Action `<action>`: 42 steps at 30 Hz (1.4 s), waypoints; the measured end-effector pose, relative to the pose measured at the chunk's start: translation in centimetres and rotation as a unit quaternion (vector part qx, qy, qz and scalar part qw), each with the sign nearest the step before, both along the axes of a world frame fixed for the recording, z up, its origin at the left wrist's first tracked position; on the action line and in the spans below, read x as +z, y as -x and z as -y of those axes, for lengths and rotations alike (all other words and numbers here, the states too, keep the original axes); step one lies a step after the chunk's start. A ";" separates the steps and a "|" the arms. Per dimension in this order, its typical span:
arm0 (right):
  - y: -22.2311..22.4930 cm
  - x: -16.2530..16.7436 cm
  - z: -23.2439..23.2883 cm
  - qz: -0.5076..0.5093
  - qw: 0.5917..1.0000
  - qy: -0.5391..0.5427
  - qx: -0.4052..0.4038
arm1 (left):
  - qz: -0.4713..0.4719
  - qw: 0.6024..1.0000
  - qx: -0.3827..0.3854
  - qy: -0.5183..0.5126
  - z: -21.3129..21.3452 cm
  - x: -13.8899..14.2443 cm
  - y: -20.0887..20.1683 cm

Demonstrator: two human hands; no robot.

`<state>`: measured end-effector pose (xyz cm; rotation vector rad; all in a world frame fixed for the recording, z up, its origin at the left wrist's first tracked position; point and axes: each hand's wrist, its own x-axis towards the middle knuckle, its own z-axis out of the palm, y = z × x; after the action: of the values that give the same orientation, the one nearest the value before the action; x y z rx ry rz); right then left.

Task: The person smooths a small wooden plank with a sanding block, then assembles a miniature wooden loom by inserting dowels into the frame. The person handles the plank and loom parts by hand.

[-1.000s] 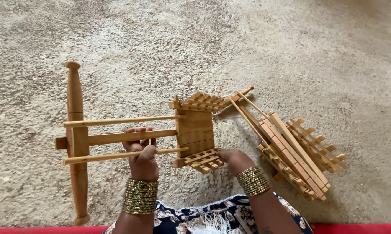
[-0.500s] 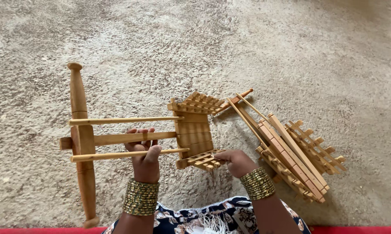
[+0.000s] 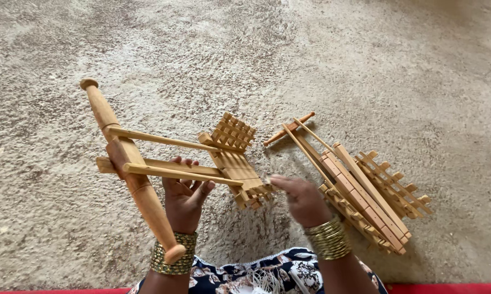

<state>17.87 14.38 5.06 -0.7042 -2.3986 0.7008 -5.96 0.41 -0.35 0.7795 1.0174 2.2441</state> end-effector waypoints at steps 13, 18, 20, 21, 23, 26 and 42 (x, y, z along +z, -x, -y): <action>9.6 -0.2 9.0 -0.050 0.988 -0.144 -0.012 | 0.009 0.999 0.034 -0.011 -0.7 -1.0 0.5; 10.1 0.4 9.3 -0.031 0.996 -0.048 -0.065 | 0.008 1.000 0.030 -0.004 -0.7 -0.2 -0.4; 11.2 1.3 9.6 0.001 0.993 0.067 -0.100 | 0.004 0.999 0.030 -0.010 -0.5 0.2 -0.4; 11.9 1.9 10.1 -0.075 0.996 0.000 -0.056 | 0.001 1.000 0.029 -0.011 -0.4 0.4 -0.5; 13.3 3.0 11.1 -0.224 0.965 -0.131 0.036 | -0.004 1.000 0.023 -0.010 -0.4 0.7 -0.7; 14.2 3.8 12.0 -0.195 0.968 -0.151 0.050 | -0.012 1.000 0.003 -0.008 -0.5 1.0 -0.9; 13.2 0.4 11.3 -0.196 0.979 -0.039 -0.045 | -0.007 0.999 0.035 -0.018 -0.5 1.0 -0.6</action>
<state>4.67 3.07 5.47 -0.5780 -2.0100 0.6376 -5.33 0.91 0.70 0.7869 1.0293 2.3256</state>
